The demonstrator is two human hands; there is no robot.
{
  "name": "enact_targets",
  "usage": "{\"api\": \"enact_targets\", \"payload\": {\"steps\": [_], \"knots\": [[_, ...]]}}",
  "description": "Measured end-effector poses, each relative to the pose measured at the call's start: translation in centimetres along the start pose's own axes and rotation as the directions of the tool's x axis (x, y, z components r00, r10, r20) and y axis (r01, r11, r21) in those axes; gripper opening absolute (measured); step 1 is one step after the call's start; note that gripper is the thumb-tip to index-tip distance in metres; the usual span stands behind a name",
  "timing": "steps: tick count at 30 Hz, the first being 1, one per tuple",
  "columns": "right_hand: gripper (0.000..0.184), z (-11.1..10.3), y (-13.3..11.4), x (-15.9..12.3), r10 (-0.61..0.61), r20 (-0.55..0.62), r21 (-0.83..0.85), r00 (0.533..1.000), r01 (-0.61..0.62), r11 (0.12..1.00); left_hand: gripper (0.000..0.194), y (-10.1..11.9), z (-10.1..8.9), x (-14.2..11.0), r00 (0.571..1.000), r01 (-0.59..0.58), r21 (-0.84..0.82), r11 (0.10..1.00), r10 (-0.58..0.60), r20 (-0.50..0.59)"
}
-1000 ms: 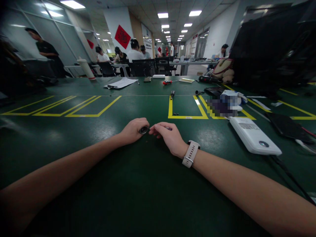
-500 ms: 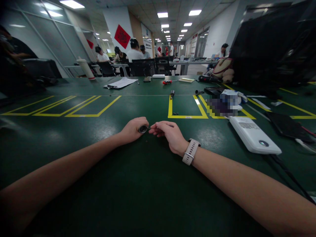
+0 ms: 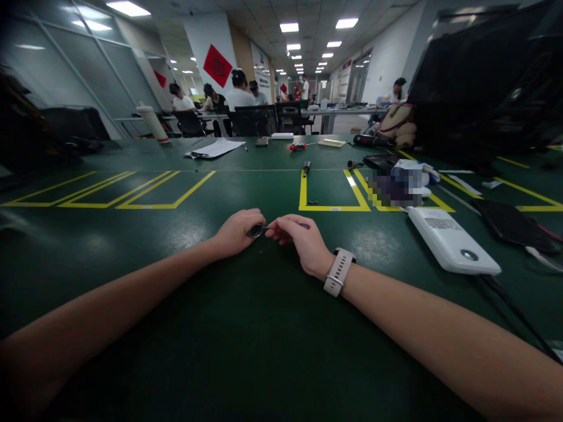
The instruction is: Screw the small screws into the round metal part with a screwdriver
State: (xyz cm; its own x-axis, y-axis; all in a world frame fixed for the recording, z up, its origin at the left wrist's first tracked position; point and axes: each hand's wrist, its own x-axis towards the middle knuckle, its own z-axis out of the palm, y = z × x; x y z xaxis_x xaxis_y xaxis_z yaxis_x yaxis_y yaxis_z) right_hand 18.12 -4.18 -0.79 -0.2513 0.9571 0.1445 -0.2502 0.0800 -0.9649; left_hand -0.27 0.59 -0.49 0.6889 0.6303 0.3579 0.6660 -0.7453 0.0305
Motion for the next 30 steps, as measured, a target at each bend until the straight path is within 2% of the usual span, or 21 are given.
{"api": "enact_targets", "payload": {"steps": [6, 13, 15, 17, 20, 22, 25, 27, 30], "knots": [[0.020, 0.2, 0.0, -0.1, 0.002, 0.036, -0.087, 0.999, 0.001, 0.996, 0.011, -0.1, 0.0, 0.0, 1.000, -0.024, 0.010, 1.000, 0.024, 0.002], [0.023, -0.1, 0.0, -0.1, -0.082, -0.061, -0.057, 0.995, 0.079, 0.995, 0.009, 0.0, 0.0, 0.0, 1.000, 0.022, 0.019, 1.000, -0.022, 0.016], [0.024, -0.1, 0.0, 0.0, -0.119, -0.130, -0.093, 0.984, 0.108, 0.990, 0.008, 0.0, 0.0, 0.1, 0.997, 0.077, 0.020, 0.997, -0.077, 0.013], [0.022, 0.0, 0.0, 0.1, -0.137, -0.191, -0.165, 0.972, 0.106, 0.981, 0.005, 0.0, 0.1, 0.1, 0.984, 0.180, 0.013, 0.984, -0.180, -0.016], [0.013, 0.2, 0.1, 0.2, -0.125, -0.218, -0.268, 0.968, 0.063, 0.961, 0.005, -0.3, 0.1, 0.2, 0.912, 0.393, -0.047, 0.918, -0.395, -0.105], [0.013, 0.3, 0.0, 0.1, -0.110, -0.164, -0.389, 0.980, 0.038, 0.920, 0.010, -0.6, 0.1, 0.2, 0.839, 0.506, -0.127, 0.853, -0.521, -0.155], [0.022, 0.5, -0.1, -0.1, -0.071, 0.044, -0.615, 0.997, 0.083, 0.784, 0.017, -1.1, 0.3, 0.2, 0.765, 0.577, -0.228, 0.784, -0.617, -0.187], [0.028, 0.5, -0.2, -0.4, -0.020, 0.215, -0.705, 0.976, 0.169, 0.688, 0.018, -1.4, 0.5, 0.2, 0.757, 0.567, -0.263, 0.781, -0.619, -0.209], [0.032, 0.8, -0.3, -0.9, 0.036, 0.429, -0.755, 0.903, 0.336, 0.563, 0.017, -1.6, 0.7, 0.3, 0.765, 0.533, -0.284, 0.797, -0.597, -0.241]]}}
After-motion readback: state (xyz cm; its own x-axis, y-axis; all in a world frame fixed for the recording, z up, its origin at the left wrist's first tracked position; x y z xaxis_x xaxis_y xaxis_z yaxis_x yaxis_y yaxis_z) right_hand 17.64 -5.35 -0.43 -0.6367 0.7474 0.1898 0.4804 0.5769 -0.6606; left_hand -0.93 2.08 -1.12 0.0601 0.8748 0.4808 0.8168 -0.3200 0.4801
